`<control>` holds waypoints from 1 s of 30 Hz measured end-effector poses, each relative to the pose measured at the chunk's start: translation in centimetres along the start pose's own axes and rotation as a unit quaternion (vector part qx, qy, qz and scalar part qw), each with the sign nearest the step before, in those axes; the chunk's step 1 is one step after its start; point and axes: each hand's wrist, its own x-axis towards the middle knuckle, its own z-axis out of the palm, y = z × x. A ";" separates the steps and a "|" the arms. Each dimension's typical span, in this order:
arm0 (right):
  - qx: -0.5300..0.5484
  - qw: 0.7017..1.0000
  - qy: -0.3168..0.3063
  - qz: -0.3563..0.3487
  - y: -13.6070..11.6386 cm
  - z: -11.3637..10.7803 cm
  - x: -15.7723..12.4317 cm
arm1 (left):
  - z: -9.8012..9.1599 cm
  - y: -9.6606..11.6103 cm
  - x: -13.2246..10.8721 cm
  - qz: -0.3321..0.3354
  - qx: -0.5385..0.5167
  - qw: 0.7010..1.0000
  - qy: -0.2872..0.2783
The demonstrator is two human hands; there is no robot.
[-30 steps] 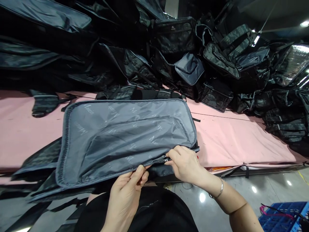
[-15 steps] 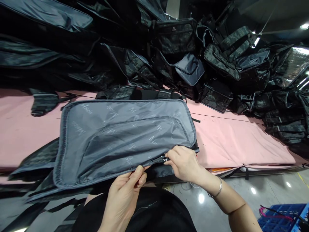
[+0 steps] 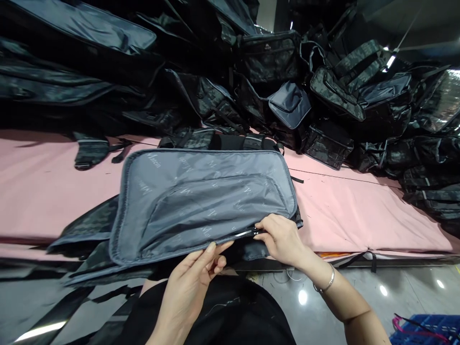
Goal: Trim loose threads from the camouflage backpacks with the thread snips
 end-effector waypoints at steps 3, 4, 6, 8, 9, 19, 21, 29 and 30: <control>0.008 1.000 -0.005 0.009 0.0 0.2 -0.1 | -0.8 -0.1 0.3 0.004 -0.028 0.998 0.054; 0.007 1.000 -0.008 0.005 -0.1 0.3 -0.1 | -0.9 -0.2 0.4 0.007 -0.037 0.997 0.068; -0.004 1.000 -0.016 -0.009 -0.5 0.5 -0.1 | -1.0 -0.3 0.4 0.023 -0.045 0.996 0.070; -0.025 0.999 -0.024 -0.024 -1.0 0.7 -0.1 | -1.0 -0.2 0.4 0.047 -0.042 0.997 0.050; -0.037 0.999 -0.025 -0.029 -1.3 0.8 0.0 | -0.9 -0.2 0.3 0.057 -0.041 0.997 0.043; -0.109 0.992 -0.050 -0.047 -2.6 1.6 1.0 | -0.7 -0.2 0.1 0.072 -0.037 0.996 0.034; -0.113 0.991 -0.062 -0.045 -2.8 1.6 1.4 | -0.7 -0.3 0.1 0.071 -0.038 0.996 0.032; -0.109 0.988 -0.099 -0.044 -3.4 1.7 2.5 | -0.9 -0.2 0.0 0.070 -0.047 0.996 0.028; -0.108 0.988 -0.100 -0.043 -3.3 1.7 2.5 | -0.8 -0.2 0.0 0.070 -0.046 0.996 0.027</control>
